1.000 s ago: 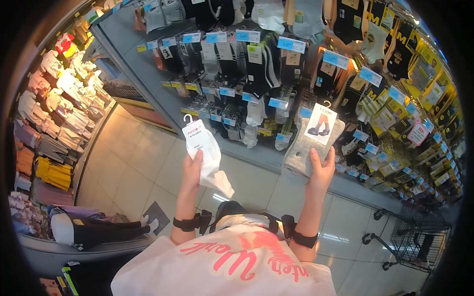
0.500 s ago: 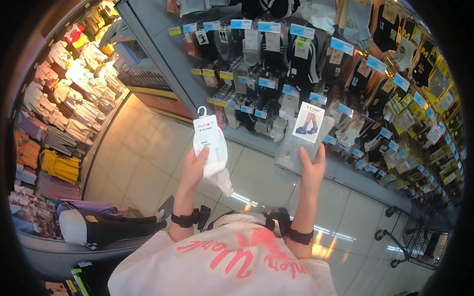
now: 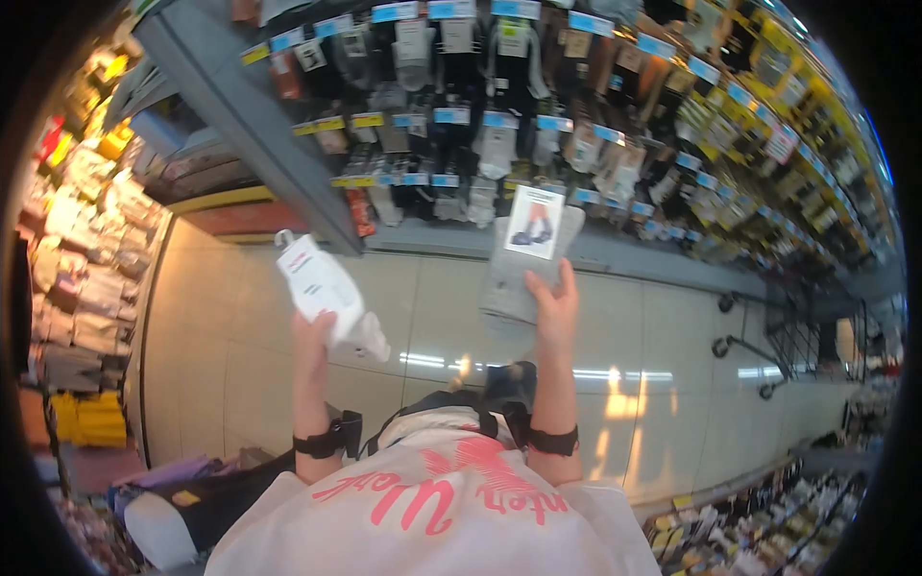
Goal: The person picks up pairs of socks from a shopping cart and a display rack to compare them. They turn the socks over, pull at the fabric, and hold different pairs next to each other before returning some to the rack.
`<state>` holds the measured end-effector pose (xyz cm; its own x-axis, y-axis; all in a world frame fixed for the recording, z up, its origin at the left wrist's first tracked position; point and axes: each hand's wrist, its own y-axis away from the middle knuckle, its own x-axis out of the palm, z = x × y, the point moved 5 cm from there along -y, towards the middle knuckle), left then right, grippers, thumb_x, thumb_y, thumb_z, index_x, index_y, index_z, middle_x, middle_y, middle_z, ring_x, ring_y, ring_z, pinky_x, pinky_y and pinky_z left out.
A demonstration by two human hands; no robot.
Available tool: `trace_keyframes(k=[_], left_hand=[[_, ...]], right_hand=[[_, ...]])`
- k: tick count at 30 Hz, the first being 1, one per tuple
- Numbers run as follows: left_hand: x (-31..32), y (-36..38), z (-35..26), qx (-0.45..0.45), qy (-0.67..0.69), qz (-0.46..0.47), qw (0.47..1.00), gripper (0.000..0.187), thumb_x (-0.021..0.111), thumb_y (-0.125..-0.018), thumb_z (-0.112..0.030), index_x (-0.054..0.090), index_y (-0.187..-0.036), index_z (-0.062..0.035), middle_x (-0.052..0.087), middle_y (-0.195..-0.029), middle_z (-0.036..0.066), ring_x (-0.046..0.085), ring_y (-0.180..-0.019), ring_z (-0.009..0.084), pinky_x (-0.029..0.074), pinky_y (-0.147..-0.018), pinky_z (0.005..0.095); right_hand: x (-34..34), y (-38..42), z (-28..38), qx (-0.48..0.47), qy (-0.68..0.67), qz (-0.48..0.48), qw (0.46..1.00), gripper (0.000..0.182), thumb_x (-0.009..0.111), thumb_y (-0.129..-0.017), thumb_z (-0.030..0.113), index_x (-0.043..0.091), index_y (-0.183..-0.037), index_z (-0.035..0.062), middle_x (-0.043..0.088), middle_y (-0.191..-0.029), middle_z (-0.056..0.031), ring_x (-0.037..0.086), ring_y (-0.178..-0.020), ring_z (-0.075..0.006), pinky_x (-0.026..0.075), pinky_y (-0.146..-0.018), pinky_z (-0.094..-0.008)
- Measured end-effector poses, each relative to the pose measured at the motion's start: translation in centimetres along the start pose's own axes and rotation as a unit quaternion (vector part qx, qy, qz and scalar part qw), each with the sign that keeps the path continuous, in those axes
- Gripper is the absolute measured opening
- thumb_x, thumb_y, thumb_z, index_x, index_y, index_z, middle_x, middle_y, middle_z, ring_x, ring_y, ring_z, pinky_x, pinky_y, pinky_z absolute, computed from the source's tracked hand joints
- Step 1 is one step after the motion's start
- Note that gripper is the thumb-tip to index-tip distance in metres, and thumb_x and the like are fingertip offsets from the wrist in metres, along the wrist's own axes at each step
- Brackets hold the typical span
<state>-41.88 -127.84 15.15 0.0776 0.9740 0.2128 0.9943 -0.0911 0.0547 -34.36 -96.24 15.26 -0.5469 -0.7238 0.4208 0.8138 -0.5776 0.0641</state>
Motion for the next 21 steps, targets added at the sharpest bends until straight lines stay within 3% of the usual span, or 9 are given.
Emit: trace_keyframes(k=[9, 21], left_hand=[[-0.5, 1.1, 0.2, -0.029, 0.020, -0.011, 0.999, 0.040, 0.052, -0.072, -0.003, 0.041, -0.110, 0.0040, 0.051, -0.103, 0.010, 0.051, -0.093, 0.0174, 0.039, -0.082, 0.0292], [-2.2, 2.5, 0.6, -0.034, 0.024, -0.008, 0.999, 0.037, 0.052, -0.074, -0.005, 0.043, -0.108, 0.0040, 0.052, -0.102, 0.010, 0.052, -0.090, 0.0164, 0.040, -0.079, 0.0280]], right_hand=[[0.0, 2.9, 1.1, -0.017, 0.011, -0.002, 1.000, 0.042, 0.055, -0.072, 0.000, 0.041, -0.112, -0.0025, 0.053, -0.102, -0.0096, 0.051, -0.093, -0.0150, 0.038, -0.081, -0.0259], [-1.6, 4.0, 1.6, -0.025, 0.024, -0.042, 0.999, 0.046, 0.055, -0.071, 0.002, 0.039, -0.114, -0.0040, 0.054, -0.100, -0.0107, 0.052, -0.091, -0.0151, 0.038, -0.080, -0.0257]])
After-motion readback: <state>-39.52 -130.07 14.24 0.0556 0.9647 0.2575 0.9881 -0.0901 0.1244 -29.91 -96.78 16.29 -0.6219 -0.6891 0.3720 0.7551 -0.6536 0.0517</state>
